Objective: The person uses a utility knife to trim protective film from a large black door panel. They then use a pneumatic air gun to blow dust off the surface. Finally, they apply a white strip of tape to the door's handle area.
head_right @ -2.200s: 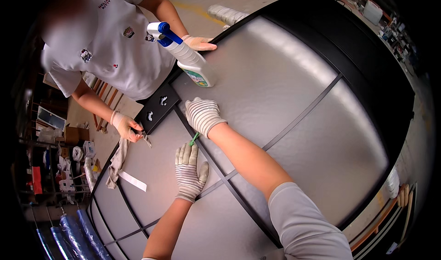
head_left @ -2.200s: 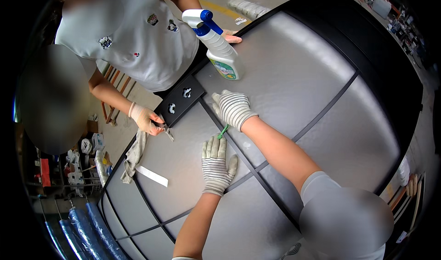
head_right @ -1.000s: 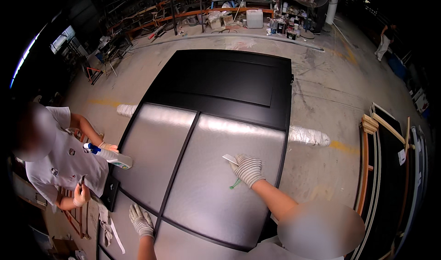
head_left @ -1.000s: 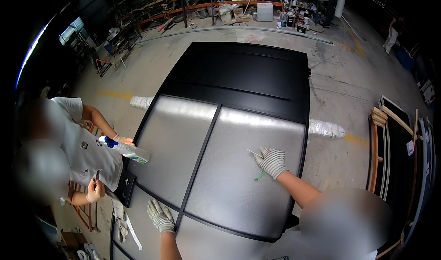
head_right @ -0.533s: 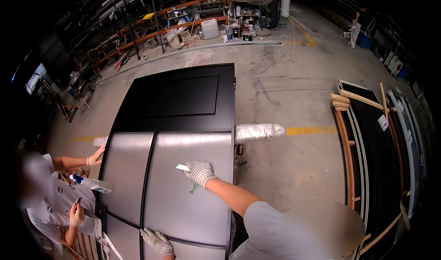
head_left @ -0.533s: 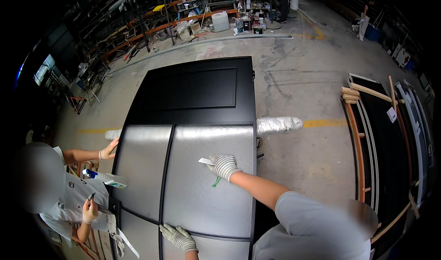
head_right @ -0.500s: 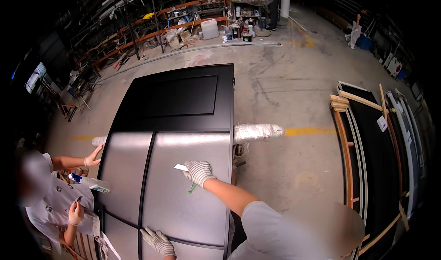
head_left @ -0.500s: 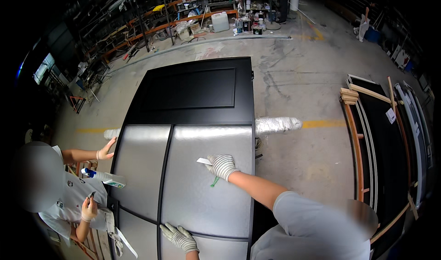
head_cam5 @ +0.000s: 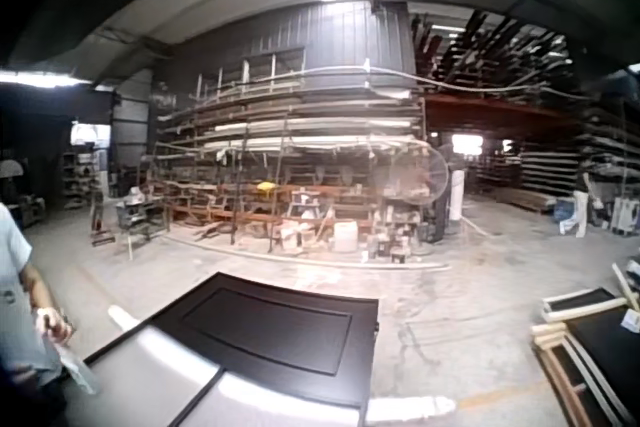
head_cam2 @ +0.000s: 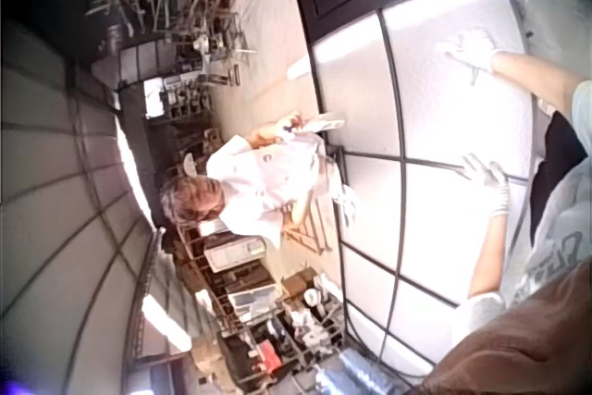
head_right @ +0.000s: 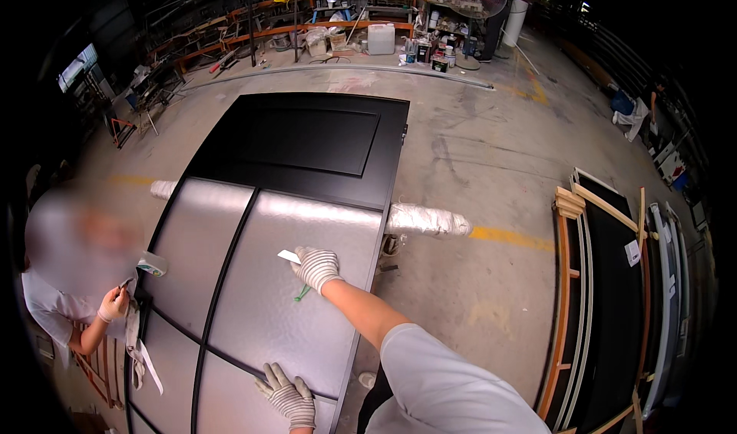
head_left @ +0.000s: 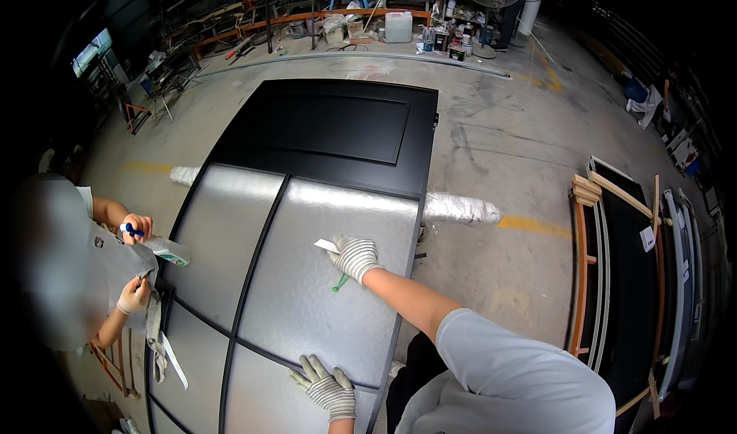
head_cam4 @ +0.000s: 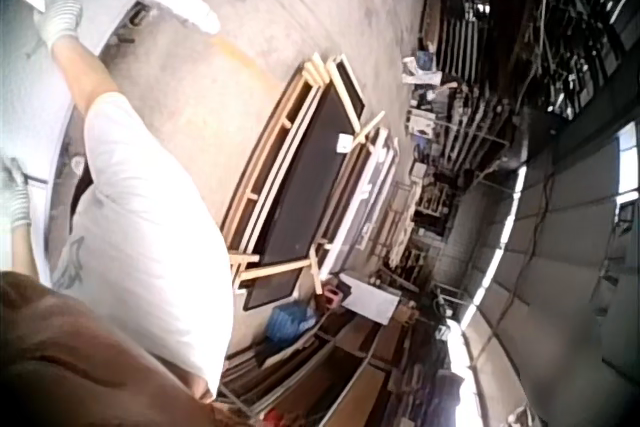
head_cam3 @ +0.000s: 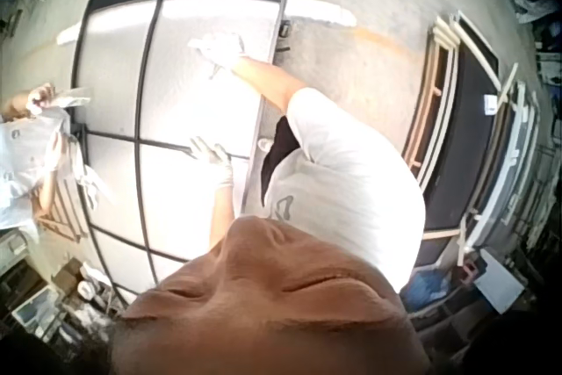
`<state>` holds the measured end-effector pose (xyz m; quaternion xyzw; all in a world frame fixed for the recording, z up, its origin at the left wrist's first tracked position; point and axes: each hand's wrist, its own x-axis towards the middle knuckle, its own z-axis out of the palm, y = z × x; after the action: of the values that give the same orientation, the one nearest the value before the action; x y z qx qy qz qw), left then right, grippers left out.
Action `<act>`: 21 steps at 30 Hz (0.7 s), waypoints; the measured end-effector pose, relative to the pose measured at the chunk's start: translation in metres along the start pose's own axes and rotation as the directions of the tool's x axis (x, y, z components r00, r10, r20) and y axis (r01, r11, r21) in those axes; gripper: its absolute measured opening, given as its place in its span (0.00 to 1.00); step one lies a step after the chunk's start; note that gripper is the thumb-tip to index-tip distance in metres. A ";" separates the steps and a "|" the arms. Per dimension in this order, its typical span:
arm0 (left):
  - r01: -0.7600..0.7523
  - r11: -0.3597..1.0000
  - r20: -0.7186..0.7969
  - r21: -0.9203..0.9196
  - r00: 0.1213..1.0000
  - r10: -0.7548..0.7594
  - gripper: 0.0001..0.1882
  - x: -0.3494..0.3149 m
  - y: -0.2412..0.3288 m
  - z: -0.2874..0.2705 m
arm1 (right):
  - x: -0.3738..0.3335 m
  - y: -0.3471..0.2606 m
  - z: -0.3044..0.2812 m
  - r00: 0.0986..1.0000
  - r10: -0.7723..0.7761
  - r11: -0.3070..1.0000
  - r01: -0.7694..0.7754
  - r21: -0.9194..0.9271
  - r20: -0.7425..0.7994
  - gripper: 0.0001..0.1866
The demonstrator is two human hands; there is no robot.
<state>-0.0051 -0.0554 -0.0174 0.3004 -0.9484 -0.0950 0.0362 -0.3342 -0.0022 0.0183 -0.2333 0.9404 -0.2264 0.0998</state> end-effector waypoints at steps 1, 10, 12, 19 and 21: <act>0.017 1.000 0.026 0.005 1.000 -0.017 0.36 -0.008 0.010 -0.003 | -0.001 -0.001 -0.003 1.000 -0.004 1.000 0.003 0.020 0.026 0.14; 0.004 0.999 -0.027 0.039 1.000 -0.003 0.37 -0.026 0.030 0.010 | 0.002 0.025 0.001 0.959 -0.250 0.966 0.237 0.103 0.133 0.15; 0.004 0.999 -0.022 0.049 1.000 -0.003 0.36 -0.028 0.029 0.011 | 0.002 0.035 0.000 0.918 -0.353 0.934 0.336 0.123 0.179 0.16; 0.139 0.985 -0.011 0.105 0.990 -0.139 0.34 -0.029 0.053 0.010 | -0.003 0.067 -0.024 0.843 -0.392 0.729 0.040 0.683 0.369 0.25; 0.165 0.983 -0.039 0.076 0.986 -0.162 0.34 -0.035 0.057 0.018 | -0.003 0.091 -0.019 0.827 -0.440 0.493 -0.103 0.864 0.349 0.21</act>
<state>-0.0107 0.0133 -0.0240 0.3801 -0.9228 -0.0552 0.0319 -0.3731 0.0778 -0.0074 -0.3010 0.6071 -0.5951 0.4321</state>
